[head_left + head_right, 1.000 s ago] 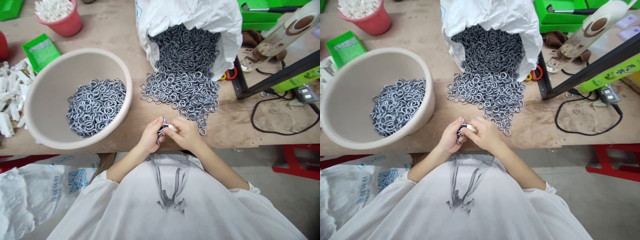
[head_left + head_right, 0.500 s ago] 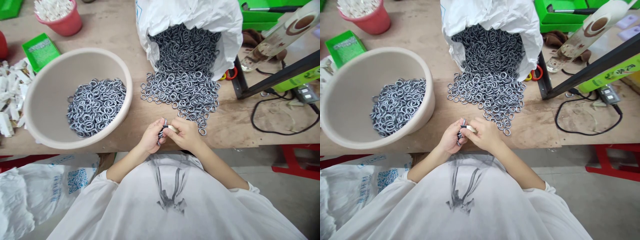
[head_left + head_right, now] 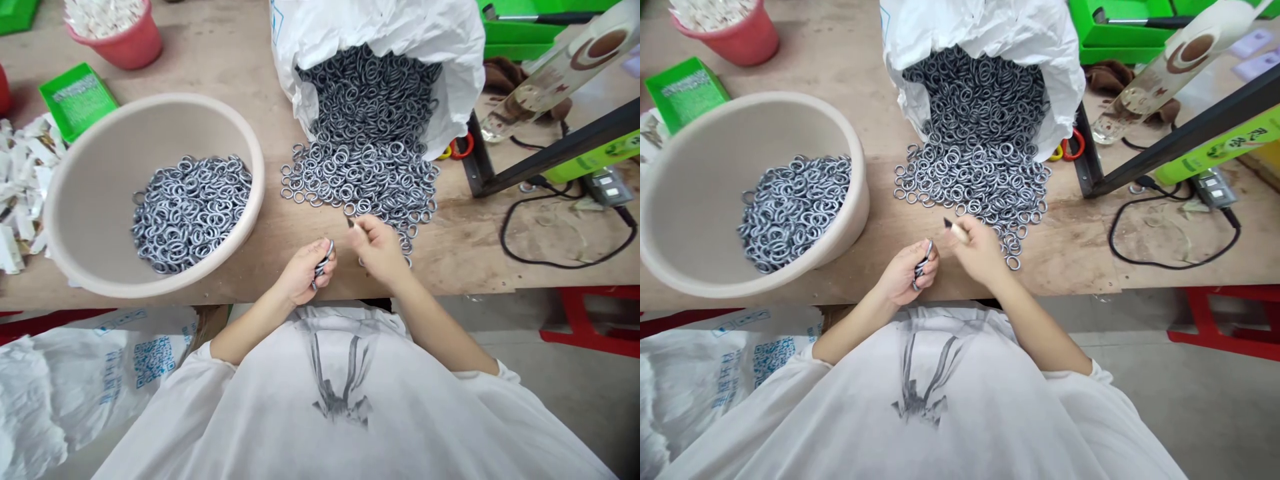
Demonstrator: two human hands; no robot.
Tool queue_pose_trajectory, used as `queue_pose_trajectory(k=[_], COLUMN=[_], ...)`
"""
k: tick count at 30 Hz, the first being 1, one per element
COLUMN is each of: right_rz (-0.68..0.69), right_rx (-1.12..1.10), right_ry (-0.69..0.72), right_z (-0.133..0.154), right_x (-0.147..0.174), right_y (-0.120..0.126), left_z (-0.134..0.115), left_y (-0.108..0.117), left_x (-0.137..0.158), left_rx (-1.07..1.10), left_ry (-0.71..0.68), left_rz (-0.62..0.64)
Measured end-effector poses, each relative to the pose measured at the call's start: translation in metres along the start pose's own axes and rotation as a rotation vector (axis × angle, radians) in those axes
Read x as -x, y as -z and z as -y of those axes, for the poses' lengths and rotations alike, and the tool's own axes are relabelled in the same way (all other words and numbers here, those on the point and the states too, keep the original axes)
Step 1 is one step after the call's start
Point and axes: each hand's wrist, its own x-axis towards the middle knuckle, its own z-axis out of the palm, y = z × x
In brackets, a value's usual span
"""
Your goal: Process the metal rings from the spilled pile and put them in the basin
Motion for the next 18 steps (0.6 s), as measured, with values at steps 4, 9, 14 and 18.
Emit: queue_pose_trajectory(k=[4, 9, 14, 18], right_rz=[0.113, -0.024, 0.019, -0.007], right_rx=[0.001, 0.576, 0.868, 0.699], right_ry=[0.023, 0.014, -0.065, -0.001], right_z=[0.009, -0.004, -0.009, -0.009], right_x=[-0.006, -0.037, -0.048, -0.047], right_y=[-0.006, 0.007, 0.006, 0.006], left_z=[-0.002, -0.008, -0.011, -0.012], left_y=[0.0, 0.003, 0.009, 0.012], left_x=[0.0, 0.004, 0.003, 0.002], left_rx=[-0.025, -0.021, 0.032, 0.051], left_ry=[-0.023, -0.012, -0.042, -0.071], left_rz=[-0.026, -0.022, -0.037, -0.039])
